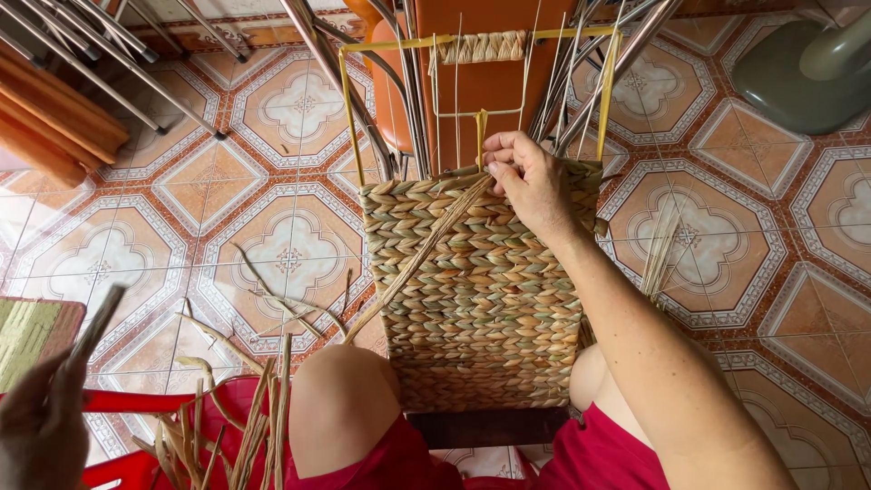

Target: Weaving a mat or basket component using dried plant fibers on a rectangular frame.

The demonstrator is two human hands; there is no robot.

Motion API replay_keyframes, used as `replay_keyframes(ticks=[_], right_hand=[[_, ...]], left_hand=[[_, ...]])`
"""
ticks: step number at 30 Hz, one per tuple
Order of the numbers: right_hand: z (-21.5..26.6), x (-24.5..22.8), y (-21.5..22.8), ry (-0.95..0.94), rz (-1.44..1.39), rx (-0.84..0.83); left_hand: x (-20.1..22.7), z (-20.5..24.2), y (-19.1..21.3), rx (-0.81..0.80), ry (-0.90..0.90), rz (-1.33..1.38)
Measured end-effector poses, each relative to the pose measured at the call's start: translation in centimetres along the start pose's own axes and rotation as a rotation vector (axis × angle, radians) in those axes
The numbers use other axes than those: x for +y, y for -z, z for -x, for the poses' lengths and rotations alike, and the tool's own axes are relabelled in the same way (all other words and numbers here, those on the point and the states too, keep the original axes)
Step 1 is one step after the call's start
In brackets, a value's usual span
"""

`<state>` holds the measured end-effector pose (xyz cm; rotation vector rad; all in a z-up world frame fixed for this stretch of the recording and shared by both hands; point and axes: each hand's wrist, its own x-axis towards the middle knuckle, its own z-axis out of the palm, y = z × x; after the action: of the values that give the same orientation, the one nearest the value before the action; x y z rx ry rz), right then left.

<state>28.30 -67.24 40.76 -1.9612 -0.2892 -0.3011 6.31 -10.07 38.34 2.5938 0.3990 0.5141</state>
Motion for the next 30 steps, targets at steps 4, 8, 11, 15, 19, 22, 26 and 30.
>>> replay_keyframes(ticks=[4,8,11,15,19,22,26,30], right_hand=[[0.0,-0.1,0.1,0.001,0.014,0.013],[0.0,0.3,-0.3,0.02,0.08,0.028],[-0.1,-0.2,-0.3,0.082,-0.001,0.028],[-0.6,0.6,0.0,0.051,0.055,0.008],[-1.3,1.0,-0.2,-0.078,0.195,-0.032],[-1.5,0.1,-0.2,0.004,0.157,0.016],[-1.8,1.7,-0.5,0.016,0.219,0.038],[-1.5,0.6,-0.4,-0.007,0.176,0.025]], left_hand=[[15.4,-2.0,-0.2,0.08,-0.184,0.619],[25.7,-3.3,-2.5,-0.123,-0.239,0.798],[33.9,-3.4,-4.5,-0.269,-0.446,0.723],[39.8,-4.4,-9.8,-0.394,-0.646,0.679],[40.9,-6.5,-16.0,-0.304,-0.657,0.595],[39.7,-8.5,-18.4,-0.135,-0.668,0.511],[39.8,-8.9,-18.8,-0.177,-0.636,0.524],[40.0,-8.5,-19.1,-0.255,-0.577,0.523]])
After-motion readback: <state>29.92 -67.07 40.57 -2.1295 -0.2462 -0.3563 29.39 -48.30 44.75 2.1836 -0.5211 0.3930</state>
